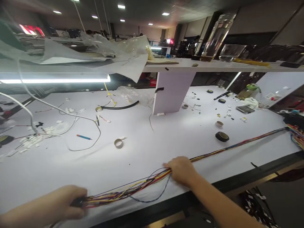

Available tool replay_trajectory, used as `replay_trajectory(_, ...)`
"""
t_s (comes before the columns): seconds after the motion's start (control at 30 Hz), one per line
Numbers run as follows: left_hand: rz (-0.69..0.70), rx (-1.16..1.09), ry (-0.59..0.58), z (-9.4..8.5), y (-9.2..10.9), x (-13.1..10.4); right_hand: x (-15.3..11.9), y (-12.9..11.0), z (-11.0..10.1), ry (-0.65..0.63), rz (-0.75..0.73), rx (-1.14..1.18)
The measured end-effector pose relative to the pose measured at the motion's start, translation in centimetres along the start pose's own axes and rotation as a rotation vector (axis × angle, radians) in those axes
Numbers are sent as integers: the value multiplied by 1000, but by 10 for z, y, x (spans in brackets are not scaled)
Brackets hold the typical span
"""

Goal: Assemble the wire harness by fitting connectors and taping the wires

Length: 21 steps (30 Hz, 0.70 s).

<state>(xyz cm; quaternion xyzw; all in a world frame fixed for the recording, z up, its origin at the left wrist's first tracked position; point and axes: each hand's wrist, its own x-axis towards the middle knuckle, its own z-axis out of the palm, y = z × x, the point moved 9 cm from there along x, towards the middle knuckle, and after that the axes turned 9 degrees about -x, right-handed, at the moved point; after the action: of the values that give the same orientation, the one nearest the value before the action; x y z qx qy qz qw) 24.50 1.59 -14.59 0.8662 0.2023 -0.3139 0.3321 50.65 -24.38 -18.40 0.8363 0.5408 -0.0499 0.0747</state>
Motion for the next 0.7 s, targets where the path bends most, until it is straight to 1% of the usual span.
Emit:
replay_trajectory(0.03, -5, -49, -23, -1, 4, 2, 10, -34, -10, 18, -39, 11)
replay_trajectory(0.07, 1, -89, -28, -4, 7, 4, 18, -62, -20, 27, -47, 4)
replay_trajectory(0.13, 23, -145, -64, -8, 12, 6, 33, -107, -34, 14, -49, 3)
replay_trajectory(0.17, 46, -167, -88, -10, 14, 7, 39, -125, -40, 2, -56, 3)
replay_trajectory(0.23, 113, -201, -124, -15, 22, 11, 48, -149, -49, -18, -62, 7)
replay_trajectory(0.33, 204, -272, -94, -29, 35, 25, 58, -170, -60, 8, -59, 18)
replay_trajectory(0.4, 179, -364, -137, -28, 38, 39, 61, -180, -63, 36, -80, 29)
replay_trajectory(0.47, 114, -461, -251, -18, 38, 52, 62, -185, -62, 53, -80, 28)
replay_trajectory(0.53, 71, -535, -362, -6, 36, 60, 62, -187, -60, 64, -69, 22)
replay_trajectory(0.57, 59, -564, -398, -1, 35, 62, 61, -188, -58, 71, -70, 21)
replay_trajectory(0.63, 37, -613, -437, 5, 30, 63, 59, -192, -55, 87, -86, 24)
replay_trajectory(0.7, 0, -661, -451, 8, 21, 60, 58, -196, -53, 105, -104, 36)
